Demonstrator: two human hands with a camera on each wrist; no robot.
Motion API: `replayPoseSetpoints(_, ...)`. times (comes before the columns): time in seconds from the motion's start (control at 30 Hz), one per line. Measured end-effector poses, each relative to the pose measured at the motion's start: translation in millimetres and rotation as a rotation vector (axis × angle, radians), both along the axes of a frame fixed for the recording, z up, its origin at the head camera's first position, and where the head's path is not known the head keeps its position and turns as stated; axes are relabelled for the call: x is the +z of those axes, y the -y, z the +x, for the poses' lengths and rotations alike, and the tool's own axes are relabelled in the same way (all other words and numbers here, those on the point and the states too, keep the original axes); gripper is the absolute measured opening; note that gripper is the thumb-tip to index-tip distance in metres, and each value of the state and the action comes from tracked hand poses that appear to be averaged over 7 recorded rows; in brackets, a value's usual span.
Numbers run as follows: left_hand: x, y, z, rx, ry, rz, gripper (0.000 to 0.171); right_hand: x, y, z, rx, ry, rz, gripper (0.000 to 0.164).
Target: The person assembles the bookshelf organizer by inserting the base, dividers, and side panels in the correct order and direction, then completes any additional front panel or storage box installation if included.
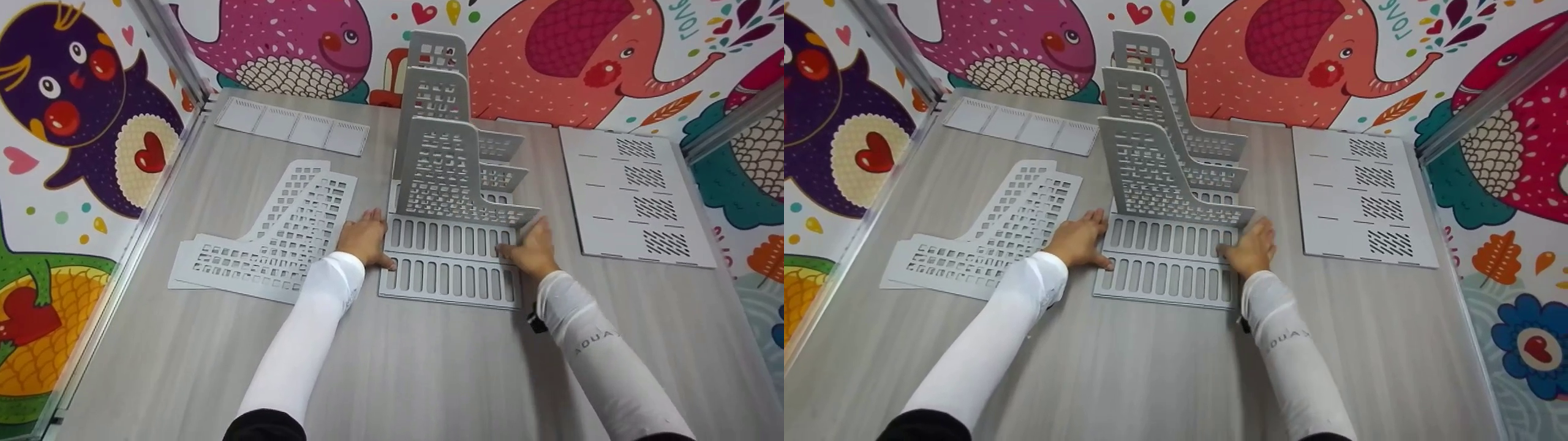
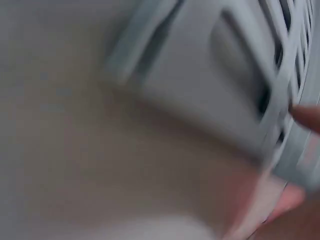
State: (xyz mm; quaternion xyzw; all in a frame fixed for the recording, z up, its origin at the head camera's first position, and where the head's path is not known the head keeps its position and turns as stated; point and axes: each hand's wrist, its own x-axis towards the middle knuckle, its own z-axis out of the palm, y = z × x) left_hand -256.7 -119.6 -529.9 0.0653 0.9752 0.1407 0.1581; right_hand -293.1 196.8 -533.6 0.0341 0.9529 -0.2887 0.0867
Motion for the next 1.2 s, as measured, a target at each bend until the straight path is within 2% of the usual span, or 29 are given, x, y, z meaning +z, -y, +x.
replayPoseSetpoints(0.13, -1.6, 6, -0.2, 0.004, 0.003, -0.001, 0.099, -5.1, -9, -4.1, 0.11, 0.045, 0.024, 0.092)
replayPoseSetpoints(0.2, -2.3, 8, 0.7, 0.005, 0.005, 0.001, 0.099, -5.8, -10, -5.0, 0.154, 0.073, 0.067, 0.092)
replayPoseSetpoints(0.37, -3.8, 9, 2.6, 0.017, 0.019, 0.032, 0.101, -4.6, -12, -5.5, 0.227, 0.215, 0.137, 0.085)
replayPoseSetpoints(0.5, -5.6, 8, 4.5, 0.007, 0.014, 0.054, 0.1, -4.5, -17, -4.1, 0.255, 0.233, 0.124, 0.083)
replayPoseSetpoints(0.67, -6.3, 12, 8.1, 0.01, 0.013, 0.027, 0.096, -5.1, -13, -3.7, 0.239, 0.202, 0.122, 0.082)
replayPoseSetpoints(0.8, -0.5, 11, 6.9, 0.029, 0.025, 0.037, 0.095, -3.6, -9, -6.0, 0.212, 0.136, 0.154, 0.08)
replayPoseSetpoints(0.9, 3.2, 9, 5.0, 0.034, 0.036, 0.032, 0.094, -2.0, -8, -6.5, 0.202, 0.119, 0.177, 0.079)
replayPoseSetpoints(1.07, 4.2, 4, 2.5, 0.024, 0.015, 0.019, 0.093, -1.4, -10, -6.8, 0.182, 0.116, 0.149, 0.077)
replayPoseSetpoints(1.2, 3.6, 0, 2.0, 0.019, 0.029, 0.023, 0.093, -5.3, -12, -3.6, 0.169, 0.106, 0.113, 0.076)
